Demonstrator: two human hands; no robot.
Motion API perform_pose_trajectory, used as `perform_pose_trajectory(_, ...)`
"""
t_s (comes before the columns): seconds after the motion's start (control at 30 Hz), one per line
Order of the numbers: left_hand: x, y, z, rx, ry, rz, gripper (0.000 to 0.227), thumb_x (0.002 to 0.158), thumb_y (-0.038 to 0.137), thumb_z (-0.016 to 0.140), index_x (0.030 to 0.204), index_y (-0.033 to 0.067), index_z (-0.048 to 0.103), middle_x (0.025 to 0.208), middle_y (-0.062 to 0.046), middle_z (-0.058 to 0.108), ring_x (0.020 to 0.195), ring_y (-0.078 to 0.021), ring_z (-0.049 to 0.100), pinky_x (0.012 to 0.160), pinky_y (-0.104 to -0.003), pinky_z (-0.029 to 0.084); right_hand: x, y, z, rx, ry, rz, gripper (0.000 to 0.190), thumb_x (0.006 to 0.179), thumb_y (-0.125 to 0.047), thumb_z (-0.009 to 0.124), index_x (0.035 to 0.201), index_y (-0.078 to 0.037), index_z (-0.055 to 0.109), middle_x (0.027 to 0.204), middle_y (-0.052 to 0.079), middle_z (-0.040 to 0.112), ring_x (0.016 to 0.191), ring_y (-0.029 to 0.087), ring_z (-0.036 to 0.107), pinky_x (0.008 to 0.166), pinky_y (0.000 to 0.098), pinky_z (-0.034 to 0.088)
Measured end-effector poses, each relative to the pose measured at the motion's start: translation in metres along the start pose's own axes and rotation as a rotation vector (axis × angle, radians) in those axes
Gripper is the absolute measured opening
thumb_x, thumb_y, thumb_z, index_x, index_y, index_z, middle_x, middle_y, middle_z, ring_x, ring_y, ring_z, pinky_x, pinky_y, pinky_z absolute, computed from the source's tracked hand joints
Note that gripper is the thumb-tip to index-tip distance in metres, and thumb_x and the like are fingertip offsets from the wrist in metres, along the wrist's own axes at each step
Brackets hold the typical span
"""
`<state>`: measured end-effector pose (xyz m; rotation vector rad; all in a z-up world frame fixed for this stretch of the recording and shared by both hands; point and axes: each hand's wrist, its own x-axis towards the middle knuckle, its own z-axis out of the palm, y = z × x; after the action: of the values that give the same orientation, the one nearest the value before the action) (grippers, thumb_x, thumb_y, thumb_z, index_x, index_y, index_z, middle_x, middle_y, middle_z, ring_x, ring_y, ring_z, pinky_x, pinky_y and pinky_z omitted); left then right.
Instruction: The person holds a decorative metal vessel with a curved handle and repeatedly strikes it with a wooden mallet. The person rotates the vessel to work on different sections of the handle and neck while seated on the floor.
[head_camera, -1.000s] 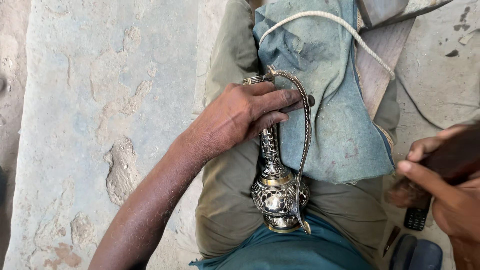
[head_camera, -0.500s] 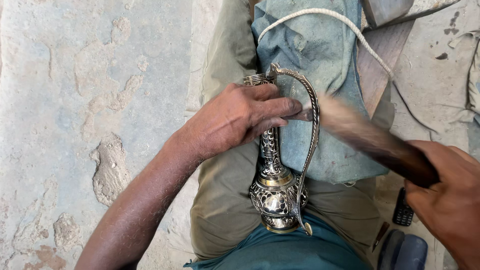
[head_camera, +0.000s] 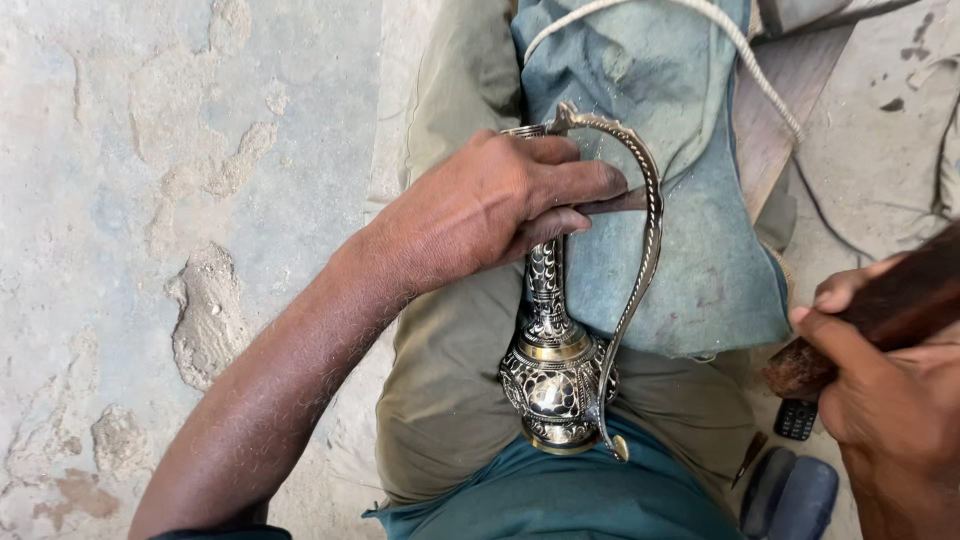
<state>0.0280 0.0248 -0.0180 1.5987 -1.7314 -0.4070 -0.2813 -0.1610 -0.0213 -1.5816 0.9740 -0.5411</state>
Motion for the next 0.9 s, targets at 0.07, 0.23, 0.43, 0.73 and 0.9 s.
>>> perform_pose_trajectory(0.07, 0.005, -0.003, -0.002, 0.012, -0.009, -0.002, 0.03, 0.106, 0.031, 0.057, 0.129, 0.0122, 0.061, 0.099, -0.01, 0.066, 0.088, -0.0303, 0.072, 0.079, -0.044, 0.061, -0.006, 0.013, -0.012, 0.025, 0.017, 0.061, 0.054, 0.091, 0.014, 0.062, 0.136, -0.01, 0.044, 0.112, 0.005, 0.06, 0.112, 0.013, 0.065, 0.098, 0.0305, 0.06)
perform_pose_trajectory(0.23, -0.009, 0.001, 0.004, -0.032, 0.058, -0.086, 0.029, 0.105, 0.027, 0.063, 0.13, 0.0114, 0.064, 0.103, -0.011, 0.069, 0.091, -0.0291, 0.073, 0.081, -0.043, 0.061, -0.012, 0.022, -0.046, 0.031, -0.042, 0.092, 0.044, 0.089, -0.006, 0.068, 0.128, -0.014, 0.049, 0.097, 0.006, 0.06, 0.093, 0.018, 0.065, 0.081, 0.0366, 0.059)
perform_pose_trajectory(0.43, -0.018, -0.001, 0.011, -0.084, 0.231, -0.103, 0.031, 0.099, 0.023, 0.072, 0.126, 0.0075, 0.069, 0.107, -0.01, 0.076, 0.097, -0.0279, 0.075, 0.085, -0.038, 0.061, -0.004, 0.022, -0.081, -0.231, -0.311, 0.192, 0.035, 0.088, -0.035, 0.08, 0.101, -0.009, 0.06, 0.073, 0.012, 0.059, 0.069, 0.027, 0.064, 0.061, 0.0457, 0.058)
perform_pose_trajectory(0.73, -0.018, -0.014, 0.018, -0.13, 0.306, -0.083, 0.033, 0.095, 0.021, 0.075, 0.123, 0.005, 0.069, 0.112, -0.013, 0.075, 0.104, -0.0329, 0.074, 0.091, -0.04, 0.06, 0.007, -0.037, -0.063, -1.097, -0.448, 0.048, 0.049, 0.087, -0.057, 0.071, 0.098, -0.009, 0.069, 0.077, 0.003, 0.063, 0.062, 0.017, 0.063, 0.063, 0.0374, 0.062)
perform_pose_trajectory(0.9, -0.021, -0.016, 0.019, -0.237, 0.294, -0.129, 0.035, 0.096, 0.019, 0.074, 0.128, 0.0044, 0.066, 0.107, -0.015, 0.074, 0.097, -0.0347, 0.073, 0.083, -0.045, 0.058, -0.005, -0.064, -0.039, -0.727, -0.335, 0.028, 0.042, 0.097, -0.046, 0.07, 0.092, -0.005, 0.061, 0.068, 0.007, 0.058, 0.062, 0.019, 0.057, 0.058, 0.0336, 0.054)
